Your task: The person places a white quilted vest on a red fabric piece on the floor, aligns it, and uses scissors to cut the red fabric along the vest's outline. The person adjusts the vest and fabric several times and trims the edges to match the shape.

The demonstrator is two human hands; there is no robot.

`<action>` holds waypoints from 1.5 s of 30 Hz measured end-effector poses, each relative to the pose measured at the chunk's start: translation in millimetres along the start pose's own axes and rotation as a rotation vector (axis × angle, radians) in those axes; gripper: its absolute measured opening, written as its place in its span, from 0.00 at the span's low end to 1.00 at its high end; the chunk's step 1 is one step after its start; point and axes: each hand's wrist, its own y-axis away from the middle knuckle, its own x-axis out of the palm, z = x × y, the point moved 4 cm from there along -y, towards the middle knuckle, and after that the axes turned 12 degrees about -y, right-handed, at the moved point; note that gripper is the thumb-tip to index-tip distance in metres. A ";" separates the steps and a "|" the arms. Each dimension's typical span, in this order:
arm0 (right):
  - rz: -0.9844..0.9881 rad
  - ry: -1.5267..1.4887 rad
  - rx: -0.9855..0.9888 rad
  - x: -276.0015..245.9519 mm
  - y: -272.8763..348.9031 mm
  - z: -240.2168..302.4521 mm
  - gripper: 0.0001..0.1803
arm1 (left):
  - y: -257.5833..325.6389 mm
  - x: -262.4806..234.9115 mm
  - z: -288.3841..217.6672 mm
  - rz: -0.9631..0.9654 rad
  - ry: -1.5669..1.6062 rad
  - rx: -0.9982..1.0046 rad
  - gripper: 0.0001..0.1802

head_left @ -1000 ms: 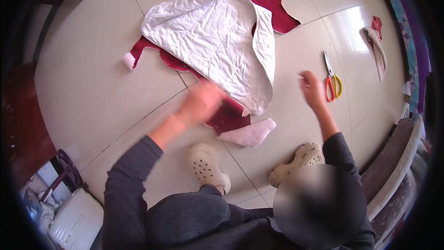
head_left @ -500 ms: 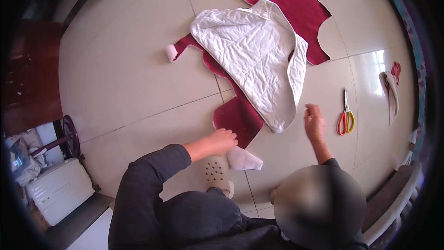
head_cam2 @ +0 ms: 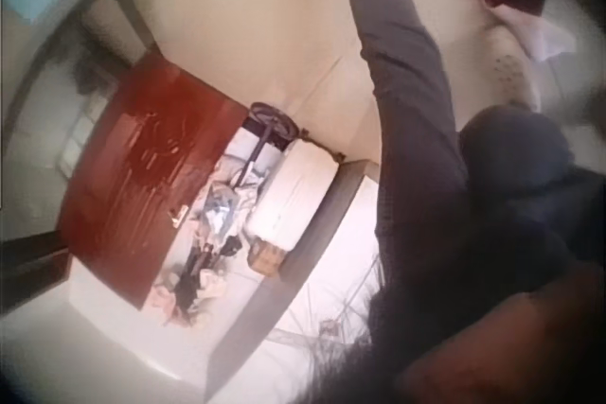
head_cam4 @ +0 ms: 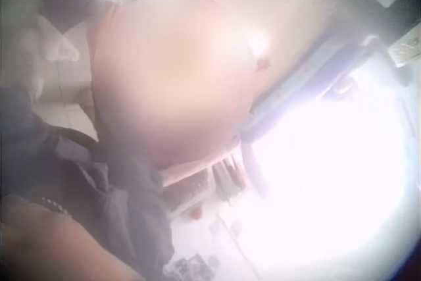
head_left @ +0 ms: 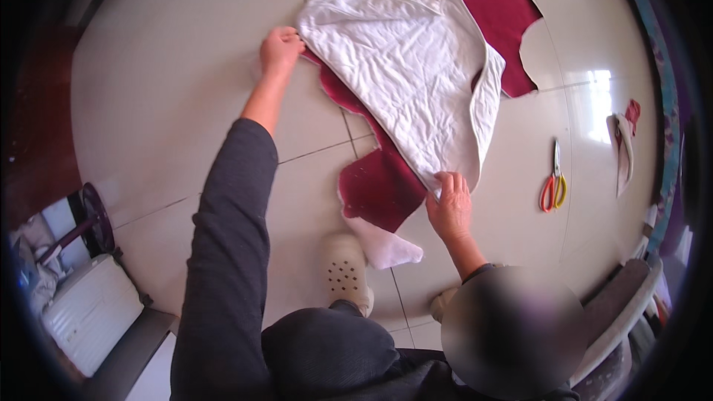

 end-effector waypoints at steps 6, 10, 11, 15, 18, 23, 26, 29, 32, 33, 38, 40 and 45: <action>-0.035 0.063 -0.024 7.6 3.1 -8.0 0.22 | -6.0 8.7 -15.6 0.045 -0.031 -0.175 0.11; -0.048 0.101 -0.059 10.7 -0.5 -15.5 0.21 | -9.4 18.1 -12.6 0.032 -0.065 -0.221 0.12; -0.049 0.100 -0.067 10.4 -1.0 -18.2 0.20 | -7.8 20.2 -13.4 0.047 -0.054 -0.236 0.12; -0.064 0.116 -0.109 10.4 -0.8 -17.3 0.20 | -5.8 13.2 -10.1 0.076 0.001 -0.251 0.12; -0.070 0.124 -0.154 12.6 1.2 -13.6 0.21 | -2.1 10.7 -8.4 0.094 0.004 -0.228 0.11; -0.052 0.164 -0.128 11.9 -1.6 -16.8 0.20 | -4.9 11.4 -7.6 0.191 -0.034 -0.210 0.10; -0.035 0.176 -0.113 11.6 -4.1 -19.7 0.18 | -1.9 10.8 -11.0 0.167 0.010 -0.197 0.10; -0.048 0.146 -0.101 10.0 -8.6 -17.7 0.17 | 1.8 10.6 -16.1 0.135 0.019 -0.161 0.10; -0.056 0.147 -0.137 9.3 -7.1 -14.1 0.14 | 0.7 13.7 -10.6 0.156 -0.005 -0.135 0.11; -0.048 0.148 -0.154 9.3 -6.2 -14.1 0.13 | -0.7 12.8 -7.3 0.155 0.021 -0.157 0.10; -0.038 0.103 -0.183 -7.5 -3.0 -2.8 0.09 | -0.9 11.6 -6.6 0.165 0.183 -0.287 0.07; -0.009 0.092 -0.199 -8.5 -1.0 1.1 0.10 | -4.0 9.0 -3.4 0.174 0.199 -0.292 0.06; 0.112 0.091 -0.219 7.7 -3.7 -6.6 0.14 | -9.8 10.5 -3.5 0.162 0.114 -0.228 0.06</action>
